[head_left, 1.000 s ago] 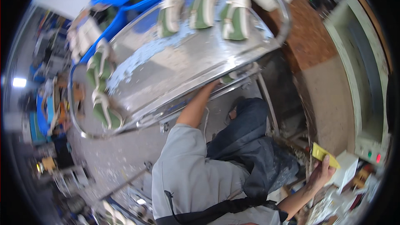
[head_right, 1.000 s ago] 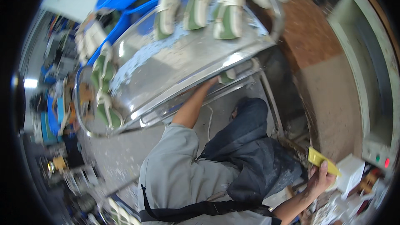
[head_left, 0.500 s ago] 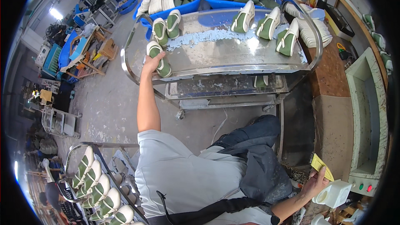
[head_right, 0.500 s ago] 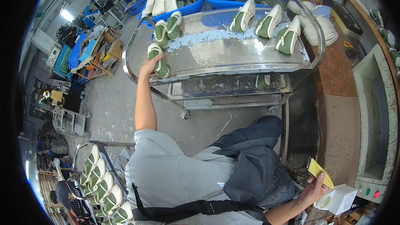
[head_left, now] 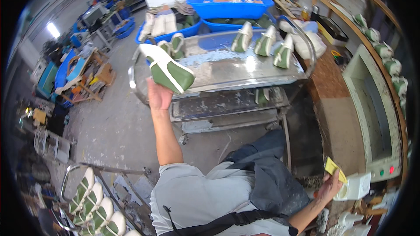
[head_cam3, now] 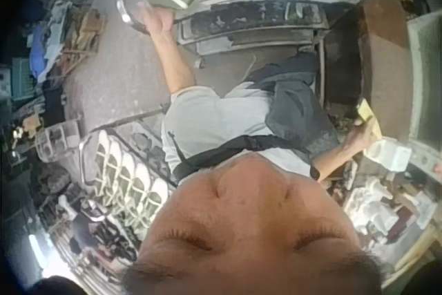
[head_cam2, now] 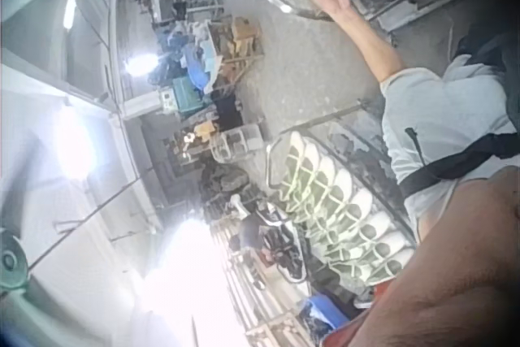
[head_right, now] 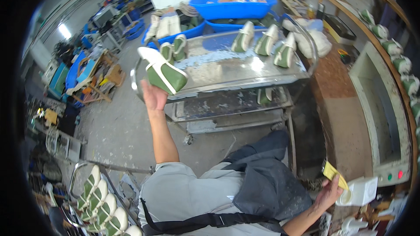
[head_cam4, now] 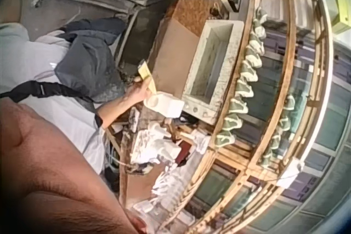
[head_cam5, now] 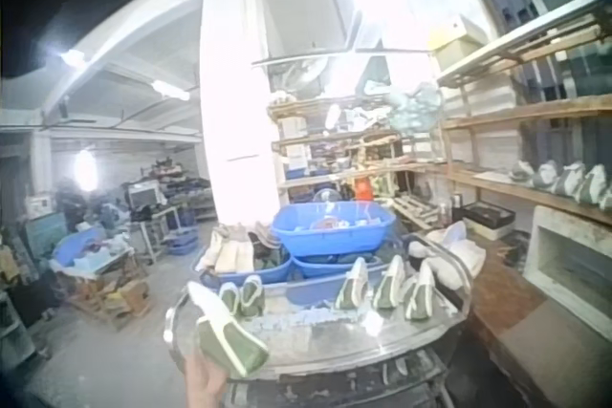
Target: Applying adhesive to the base of shoe uppers mounted on lasts using a brush.
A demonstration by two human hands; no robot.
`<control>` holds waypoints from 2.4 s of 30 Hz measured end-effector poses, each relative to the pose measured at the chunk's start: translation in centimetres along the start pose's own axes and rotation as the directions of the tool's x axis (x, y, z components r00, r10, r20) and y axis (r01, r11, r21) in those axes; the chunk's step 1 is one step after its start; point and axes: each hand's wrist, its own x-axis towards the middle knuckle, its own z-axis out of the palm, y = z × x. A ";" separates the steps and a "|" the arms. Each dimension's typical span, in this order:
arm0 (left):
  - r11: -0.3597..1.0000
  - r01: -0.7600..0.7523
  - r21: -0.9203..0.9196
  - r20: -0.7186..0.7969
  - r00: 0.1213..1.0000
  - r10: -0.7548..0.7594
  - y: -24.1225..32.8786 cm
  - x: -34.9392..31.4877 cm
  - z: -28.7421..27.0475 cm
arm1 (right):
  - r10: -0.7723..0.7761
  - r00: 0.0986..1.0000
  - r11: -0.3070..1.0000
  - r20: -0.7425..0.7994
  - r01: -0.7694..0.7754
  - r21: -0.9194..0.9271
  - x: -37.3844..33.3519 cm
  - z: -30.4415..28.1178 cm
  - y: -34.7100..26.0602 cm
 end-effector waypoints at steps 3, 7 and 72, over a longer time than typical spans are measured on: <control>0.848 0.392 -0.356 0.469 0.860 -0.200 -2.4 -1.4 4.6 | -0.034 0.994 0.998 -0.103 0.040 0.055 -1.0 0.4 -0.7; 0.808 0.533 -0.253 0.565 0.759 -0.324 -9.5 -6.8 11.8 | 0.100 0.985 0.969 -0.140 -0.064 0.240 -1.2 -0.3 0.3; 0.215 0.786 0.579 0.736 -0.390 -0.553 -22.0 -32.1 31.9 | -0.602 0.756 0.604 -0.258 0.220 -0.766 1.0 -1.7 -12.0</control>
